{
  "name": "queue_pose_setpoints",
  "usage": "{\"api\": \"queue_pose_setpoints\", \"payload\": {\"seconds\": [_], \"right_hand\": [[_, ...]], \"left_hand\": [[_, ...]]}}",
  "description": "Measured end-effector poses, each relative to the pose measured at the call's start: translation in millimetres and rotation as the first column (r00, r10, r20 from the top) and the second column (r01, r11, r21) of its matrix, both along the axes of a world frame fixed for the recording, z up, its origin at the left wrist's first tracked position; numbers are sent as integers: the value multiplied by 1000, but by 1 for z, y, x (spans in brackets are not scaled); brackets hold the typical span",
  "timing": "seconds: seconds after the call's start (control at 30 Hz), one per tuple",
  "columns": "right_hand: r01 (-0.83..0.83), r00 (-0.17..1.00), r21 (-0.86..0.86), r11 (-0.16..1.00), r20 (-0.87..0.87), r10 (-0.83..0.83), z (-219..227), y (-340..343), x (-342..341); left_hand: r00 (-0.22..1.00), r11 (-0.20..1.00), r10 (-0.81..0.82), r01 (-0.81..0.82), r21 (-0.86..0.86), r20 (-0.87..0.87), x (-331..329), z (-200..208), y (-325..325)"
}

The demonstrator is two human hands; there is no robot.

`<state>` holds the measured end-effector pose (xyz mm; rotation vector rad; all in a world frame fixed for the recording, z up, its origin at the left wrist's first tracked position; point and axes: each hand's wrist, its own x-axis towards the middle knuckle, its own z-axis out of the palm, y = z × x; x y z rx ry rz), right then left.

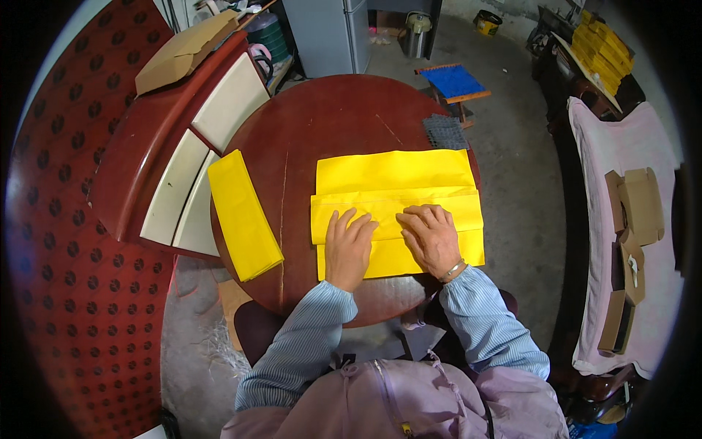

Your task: The person folds a yellow fabric sheet on a round table, aligning edges and pressing creases. The person repeats the folding process on another yellow fabric sheet, smoothing each fold and stacking the finished pieces.

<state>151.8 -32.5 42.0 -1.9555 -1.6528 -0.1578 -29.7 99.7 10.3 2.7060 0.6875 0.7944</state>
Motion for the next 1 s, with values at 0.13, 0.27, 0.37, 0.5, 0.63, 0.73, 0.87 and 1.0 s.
{"api": "queue_pose_setpoints", "payload": {"seconds": [0.13,0.27,0.37,0.5,0.63,0.73,0.87,1.0], "right_hand": [[-7,1000,29,1000,-12,7,1,-7,9],[23,1000,74,997,1,-23,-1,-10,16],[55,998,68,996,21,-56,-3,-7,17],[71,997,45,996,3,-71,-5,-5,19],[104,994,49,993,-21,-103,-3,-7,20],[121,992,125,985,10,-123,0,-11,20],[188,982,65,980,2,-188,6,-23,22],[258,966,47,965,-5,-259,9,-34,30]], "left_hand": [[991,1000,14,-11,-27,130,-2,1,-1],[983,1000,12,-16,17,184,-4,5,0],[975,997,72,-74,5,211,-1,5,-2],[980,991,132,-135,11,151,0,6,-5],[984,988,153,-151,-28,93,-1,8,-7],[970,984,152,-166,57,191,1,9,-7],[975,986,100,-124,111,201,0,9,-2],[975,986,120,-139,91,189,-2,6,-3]]}}
